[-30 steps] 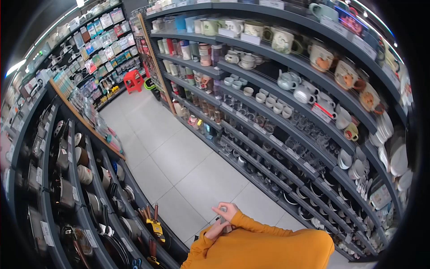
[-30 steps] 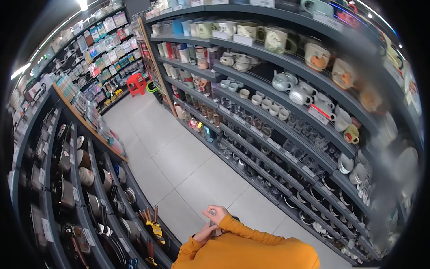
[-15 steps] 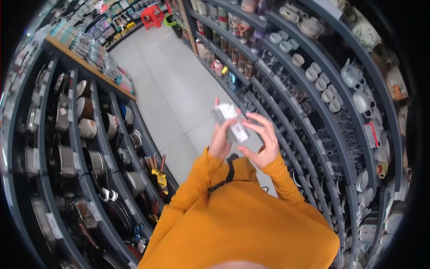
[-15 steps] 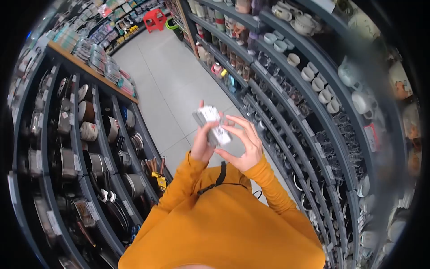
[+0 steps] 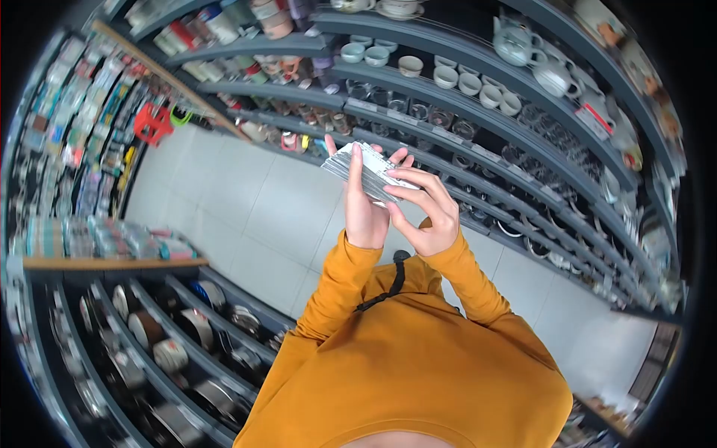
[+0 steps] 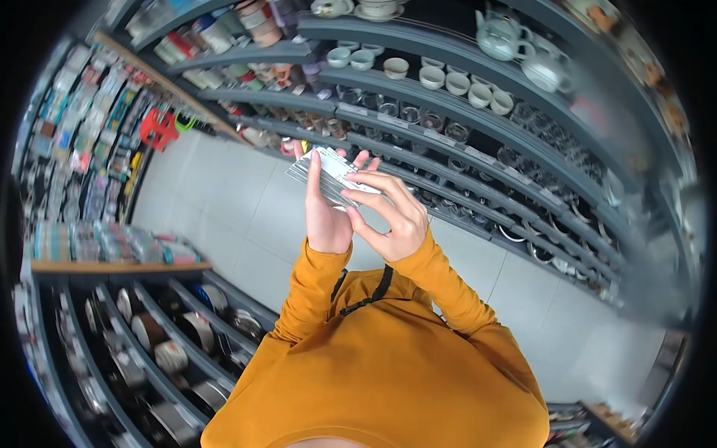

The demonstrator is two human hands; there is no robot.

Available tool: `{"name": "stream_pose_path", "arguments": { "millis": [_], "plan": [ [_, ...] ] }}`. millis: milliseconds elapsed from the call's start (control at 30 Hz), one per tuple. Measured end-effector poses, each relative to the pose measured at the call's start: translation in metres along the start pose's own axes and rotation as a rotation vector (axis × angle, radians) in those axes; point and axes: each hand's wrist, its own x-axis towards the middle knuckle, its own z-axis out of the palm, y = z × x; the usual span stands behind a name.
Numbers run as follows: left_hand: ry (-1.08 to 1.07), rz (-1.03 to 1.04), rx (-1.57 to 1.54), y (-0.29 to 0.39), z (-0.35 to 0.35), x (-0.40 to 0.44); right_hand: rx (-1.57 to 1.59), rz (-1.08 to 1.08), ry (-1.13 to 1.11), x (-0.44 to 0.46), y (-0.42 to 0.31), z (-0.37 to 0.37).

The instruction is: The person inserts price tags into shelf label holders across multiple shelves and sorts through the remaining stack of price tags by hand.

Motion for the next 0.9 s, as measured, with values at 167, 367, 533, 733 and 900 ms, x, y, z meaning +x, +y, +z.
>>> {"name": "stream_pose_path", "arguments": {
  "millis": [167, 367, 533, 733, 900],
  "plan": [
    [-0.176, -0.149, 0.095, 0.029, -0.015, 0.017, -0.139, 0.045, 0.235, -0.001, -0.012, 0.037],
    [-0.263, -0.233, 0.094, 0.087, -0.059, 0.02, -0.307, -0.011, 0.109, -0.007, -0.043, 0.09],
    [-0.257, -0.225, 0.107, 0.138, -0.077, 0.008, -0.349, -0.046, 0.098, 0.01, -0.09, 0.127],
    [-0.271, -0.284, 0.048, 0.167, -0.1, 0.014, -0.47, -0.097, 0.14, 0.009, -0.104, 0.159],
    [-0.227, -0.356, -0.015, 0.174, -0.111, 0.021, -0.532, -0.021, 0.145, 0.008, -0.115, 0.173]
  ]
}}
